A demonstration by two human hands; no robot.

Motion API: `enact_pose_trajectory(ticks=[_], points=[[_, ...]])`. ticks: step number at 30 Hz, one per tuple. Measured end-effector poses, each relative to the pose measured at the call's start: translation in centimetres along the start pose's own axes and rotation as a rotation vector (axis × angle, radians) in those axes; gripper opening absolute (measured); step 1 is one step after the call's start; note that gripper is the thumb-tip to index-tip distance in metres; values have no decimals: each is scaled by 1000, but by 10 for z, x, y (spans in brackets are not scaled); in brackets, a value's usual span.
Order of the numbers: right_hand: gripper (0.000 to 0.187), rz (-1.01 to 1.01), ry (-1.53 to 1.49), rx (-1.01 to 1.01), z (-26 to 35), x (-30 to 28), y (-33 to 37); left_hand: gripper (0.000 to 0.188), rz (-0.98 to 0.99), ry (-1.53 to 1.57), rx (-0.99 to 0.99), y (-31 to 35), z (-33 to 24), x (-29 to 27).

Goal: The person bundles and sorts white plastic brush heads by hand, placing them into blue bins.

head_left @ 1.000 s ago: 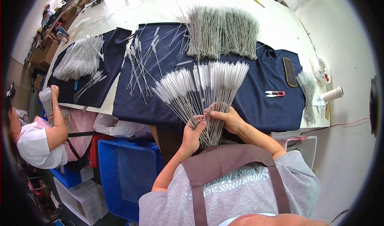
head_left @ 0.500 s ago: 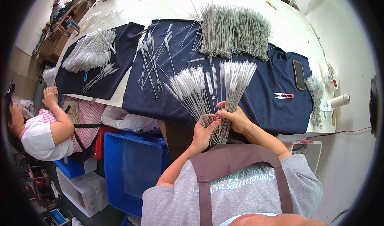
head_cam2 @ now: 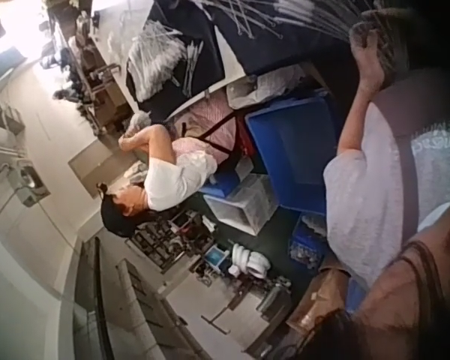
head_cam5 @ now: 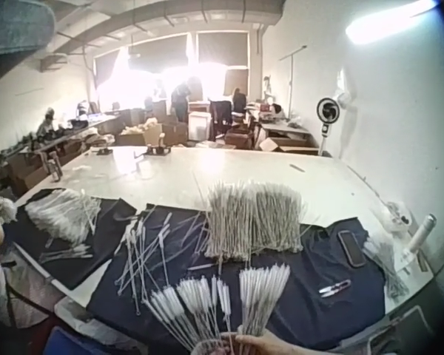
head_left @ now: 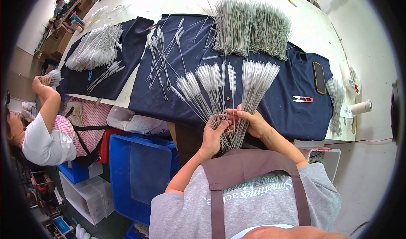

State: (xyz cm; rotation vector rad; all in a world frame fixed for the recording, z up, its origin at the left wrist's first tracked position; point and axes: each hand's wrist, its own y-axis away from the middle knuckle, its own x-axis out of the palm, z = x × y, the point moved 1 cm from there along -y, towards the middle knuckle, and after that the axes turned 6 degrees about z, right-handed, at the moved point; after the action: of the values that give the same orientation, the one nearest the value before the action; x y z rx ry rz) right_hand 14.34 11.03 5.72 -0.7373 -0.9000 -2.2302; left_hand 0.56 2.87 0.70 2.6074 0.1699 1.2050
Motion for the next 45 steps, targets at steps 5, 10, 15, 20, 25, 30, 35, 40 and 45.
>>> enact_pose_trajectory(ticks=[5,10,15,20,25,30,35,40,45], points=[[21,55,46,-62,-9,-17,-4,20,-9,-20,-45,2,-3,6],[26,-2,110,-74,-9,-11,-4,20,40,-10,-43,3,2,1],[24,-60,142,-76,-7,-1,-3,25,94,16,-51,3,5,-4],[20,-104,120,-13,-3,1,-1,32,141,18,-97,4,-2,-1],[18,-120,135,-9,-2,4,-1,35,167,42,-116,5,-7,-1],[20,-88,152,-17,-3,1,0,35,258,-25,-96,2,0,-5],[16,-45,195,-79,-5,-1,1,37,299,-53,-93,4,-4,-2],[24,-31,280,-138,-10,-6,-2,35,306,-114,-42,3,2,-7],[47,-52,430,-155,-7,1,-1,33,299,-37,-40,2,6,-10]])
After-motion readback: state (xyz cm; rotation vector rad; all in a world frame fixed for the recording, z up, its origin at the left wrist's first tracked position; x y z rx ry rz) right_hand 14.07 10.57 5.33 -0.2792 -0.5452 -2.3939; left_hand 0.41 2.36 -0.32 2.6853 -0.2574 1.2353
